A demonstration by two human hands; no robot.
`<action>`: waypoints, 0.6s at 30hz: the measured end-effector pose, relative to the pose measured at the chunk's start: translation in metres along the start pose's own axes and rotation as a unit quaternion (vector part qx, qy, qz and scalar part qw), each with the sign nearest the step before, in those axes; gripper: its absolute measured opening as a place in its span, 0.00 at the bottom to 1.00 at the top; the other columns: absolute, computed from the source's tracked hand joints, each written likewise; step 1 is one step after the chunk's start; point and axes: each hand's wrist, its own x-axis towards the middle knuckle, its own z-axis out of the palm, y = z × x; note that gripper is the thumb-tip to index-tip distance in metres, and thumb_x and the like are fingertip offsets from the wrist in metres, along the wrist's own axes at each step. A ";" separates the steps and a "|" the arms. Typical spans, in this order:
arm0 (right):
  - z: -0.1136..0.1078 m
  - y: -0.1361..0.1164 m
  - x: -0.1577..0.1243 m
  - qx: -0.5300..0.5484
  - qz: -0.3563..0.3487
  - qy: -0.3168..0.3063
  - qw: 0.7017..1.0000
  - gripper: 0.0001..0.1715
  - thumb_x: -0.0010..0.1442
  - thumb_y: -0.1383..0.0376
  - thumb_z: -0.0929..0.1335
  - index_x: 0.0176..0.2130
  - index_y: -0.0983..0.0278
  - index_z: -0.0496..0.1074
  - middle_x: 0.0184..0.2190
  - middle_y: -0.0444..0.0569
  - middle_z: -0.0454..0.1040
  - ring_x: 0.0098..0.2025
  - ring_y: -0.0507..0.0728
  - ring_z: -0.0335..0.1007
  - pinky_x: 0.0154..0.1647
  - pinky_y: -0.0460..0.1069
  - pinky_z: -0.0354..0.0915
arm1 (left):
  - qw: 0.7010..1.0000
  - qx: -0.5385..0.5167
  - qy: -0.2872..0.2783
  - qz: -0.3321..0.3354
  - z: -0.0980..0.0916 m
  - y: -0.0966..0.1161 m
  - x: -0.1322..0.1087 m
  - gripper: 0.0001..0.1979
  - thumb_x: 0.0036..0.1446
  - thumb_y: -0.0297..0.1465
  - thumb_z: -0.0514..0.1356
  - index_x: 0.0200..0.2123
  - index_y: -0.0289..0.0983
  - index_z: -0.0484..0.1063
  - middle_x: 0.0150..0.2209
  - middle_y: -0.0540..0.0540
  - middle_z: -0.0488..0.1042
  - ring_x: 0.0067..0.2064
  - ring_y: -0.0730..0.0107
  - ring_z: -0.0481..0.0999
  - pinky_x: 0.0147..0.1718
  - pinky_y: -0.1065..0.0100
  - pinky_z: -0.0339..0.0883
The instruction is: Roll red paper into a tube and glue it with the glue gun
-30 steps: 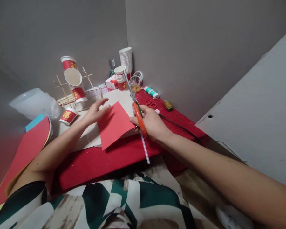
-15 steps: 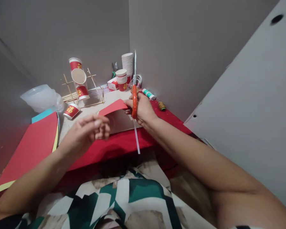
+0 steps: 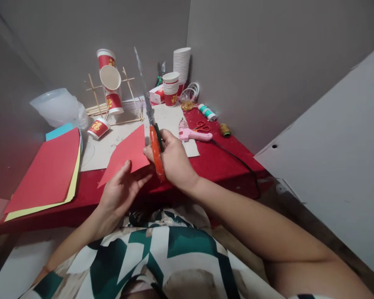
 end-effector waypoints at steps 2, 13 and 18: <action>0.002 0.005 -0.007 0.018 0.032 -0.010 0.999 0.18 0.49 0.63 0.75 0.30 0.61 0.62 0.21 0.37 0.68 0.23 0.49 0.65 0.27 0.47 0.65 | 1.000 0.000 0.026 0.005 -0.004 -0.001 0.001 0.06 0.65 0.29 0.60 0.37 0.34 0.77 0.41 0.43 0.81 0.47 0.58 0.81 0.49 0.57 0.75; -0.033 0.053 -0.081 0.252 0.215 -0.163 0.929 0.23 0.61 0.44 0.69 0.37 0.60 0.66 0.21 0.37 0.56 0.19 0.48 0.52 0.19 0.45 0.60 | 0.994 -0.098 0.041 -0.012 -0.019 0.006 0.015 0.22 0.72 0.37 0.46 0.58 0.33 0.71 0.51 0.36 0.79 0.44 0.61 0.82 0.41 0.64 0.77; -0.048 0.077 -0.114 0.293 0.277 -0.257 0.878 0.33 0.62 0.38 0.64 0.46 0.63 0.70 0.30 0.44 0.62 0.26 0.50 0.56 0.29 0.49 0.64 | 0.991 -0.129 0.038 -0.028 -0.015 0.001 0.024 0.25 0.72 0.41 0.45 0.59 0.30 0.69 0.53 0.34 0.78 0.47 0.60 0.81 0.45 0.62 0.77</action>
